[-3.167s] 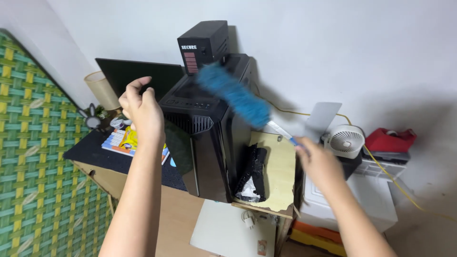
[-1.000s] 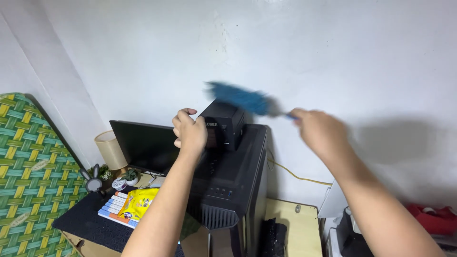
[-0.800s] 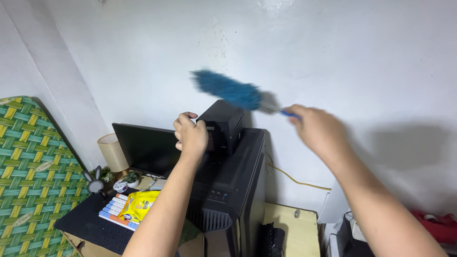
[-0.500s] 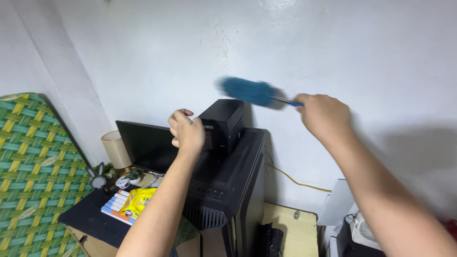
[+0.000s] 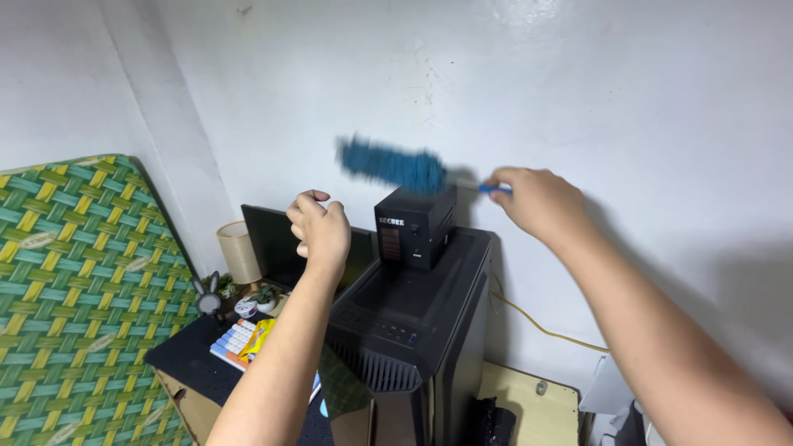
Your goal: Dusting a computer case, monitor, keyboard, and various desk accessories using a blue duster.
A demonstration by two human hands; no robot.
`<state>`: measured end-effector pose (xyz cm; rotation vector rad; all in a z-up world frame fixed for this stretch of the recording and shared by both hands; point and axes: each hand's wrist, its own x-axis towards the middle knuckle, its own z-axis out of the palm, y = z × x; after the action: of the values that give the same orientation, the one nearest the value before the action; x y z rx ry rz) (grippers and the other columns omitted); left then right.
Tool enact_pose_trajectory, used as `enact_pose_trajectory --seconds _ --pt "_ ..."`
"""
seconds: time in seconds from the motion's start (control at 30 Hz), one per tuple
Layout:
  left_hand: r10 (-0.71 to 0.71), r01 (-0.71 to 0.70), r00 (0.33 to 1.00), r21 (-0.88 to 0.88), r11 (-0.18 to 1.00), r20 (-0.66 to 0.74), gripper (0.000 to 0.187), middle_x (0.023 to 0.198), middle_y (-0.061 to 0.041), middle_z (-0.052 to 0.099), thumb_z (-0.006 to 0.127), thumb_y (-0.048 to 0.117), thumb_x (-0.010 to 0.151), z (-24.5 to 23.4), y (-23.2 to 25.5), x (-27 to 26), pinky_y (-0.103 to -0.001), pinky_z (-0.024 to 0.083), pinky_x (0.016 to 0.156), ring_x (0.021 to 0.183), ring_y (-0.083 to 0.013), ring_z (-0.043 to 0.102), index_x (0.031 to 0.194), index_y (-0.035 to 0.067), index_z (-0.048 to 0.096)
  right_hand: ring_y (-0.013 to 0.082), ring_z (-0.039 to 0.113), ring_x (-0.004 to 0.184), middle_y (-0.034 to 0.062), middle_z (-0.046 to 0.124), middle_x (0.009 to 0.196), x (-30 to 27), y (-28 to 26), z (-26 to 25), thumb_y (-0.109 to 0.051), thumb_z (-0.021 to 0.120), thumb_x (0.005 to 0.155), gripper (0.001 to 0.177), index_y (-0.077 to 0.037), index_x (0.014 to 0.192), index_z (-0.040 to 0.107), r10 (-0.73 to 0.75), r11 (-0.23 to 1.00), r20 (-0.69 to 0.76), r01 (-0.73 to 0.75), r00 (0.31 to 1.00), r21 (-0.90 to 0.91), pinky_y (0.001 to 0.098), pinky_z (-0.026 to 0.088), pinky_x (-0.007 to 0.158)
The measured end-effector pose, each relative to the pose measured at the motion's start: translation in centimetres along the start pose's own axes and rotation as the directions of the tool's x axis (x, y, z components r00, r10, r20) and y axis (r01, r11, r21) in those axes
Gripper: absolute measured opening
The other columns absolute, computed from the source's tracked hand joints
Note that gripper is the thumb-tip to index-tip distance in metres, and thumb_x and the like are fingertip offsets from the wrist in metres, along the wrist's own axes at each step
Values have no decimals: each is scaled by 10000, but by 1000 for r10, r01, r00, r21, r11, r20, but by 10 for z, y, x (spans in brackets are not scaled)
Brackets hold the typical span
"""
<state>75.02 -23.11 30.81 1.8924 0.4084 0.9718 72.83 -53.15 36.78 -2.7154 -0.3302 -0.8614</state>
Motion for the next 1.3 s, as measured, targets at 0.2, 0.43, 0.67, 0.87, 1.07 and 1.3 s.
enact_pose_trajectory --seconds 0.2,0.43,0.67,0.87,1.07,1.3 --pt "-2 2 1000 20 1000 18 356 1461 -92 338 549 218 862 -11 -4 1 -533 268 1025 1305 -300 351 1212 188 489 325 725 893 86 763 978 -9 48 6 -257 584 998 243 -305 1162 757 39 980 -32 -44 999 -196 474 557 724" --pt "-30 31 999 23 999 -22 336 1436 -101 356 562 250 884 -19 -6 18 -523 284 1021 1303 -300 370 1211 198 505 318 722 823 88 769 951 -58 21 -33 -378 572 1002 276 -308 1221 724 48 995 -25 -50 999 -82 459 556 703" --pt "187 -180 976 66 981 -115 313 1311 -98 528 620 271 911 -11 17 26 -526 371 992 1226 -306 515 1203 186 547 203 738 664 -20 784 931 -108 27 12 -458 534 958 373 -375 1282 698 -40 999 372 45 927 -6 378 578 667" --pt "29 -193 921 390 900 389 757 1395 -224 486 757 526 845 27 65 -29 -537 477 1011 1268 -433 535 1442 239 390 172 703 621 17 759 985 -145 48 78 -385 570 972 317 -290 1238 712 -307 946 119 290 944 142 325 581 557" --pt "-72 -158 901 478 864 428 1128 1452 -270 427 843 595 725 51 69 -39 -506 540 961 1269 -457 554 1592 331 172 219 698 632 13 706 865 -163 26 52 -326 589 942 373 -295 1296 705 -230 973 134 231 964 14 376 561 501" --pt "-112 -93 902 439 894 417 1180 1562 -229 255 858 578 689 36 83 -46 -592 406 1067 1385 -440 419 1589 400 116 229 711 653 25 713 899 -166 26 54 -319 595 938 381 -306 1303 700 -234 971 128 239 964 -24 382 568 502"
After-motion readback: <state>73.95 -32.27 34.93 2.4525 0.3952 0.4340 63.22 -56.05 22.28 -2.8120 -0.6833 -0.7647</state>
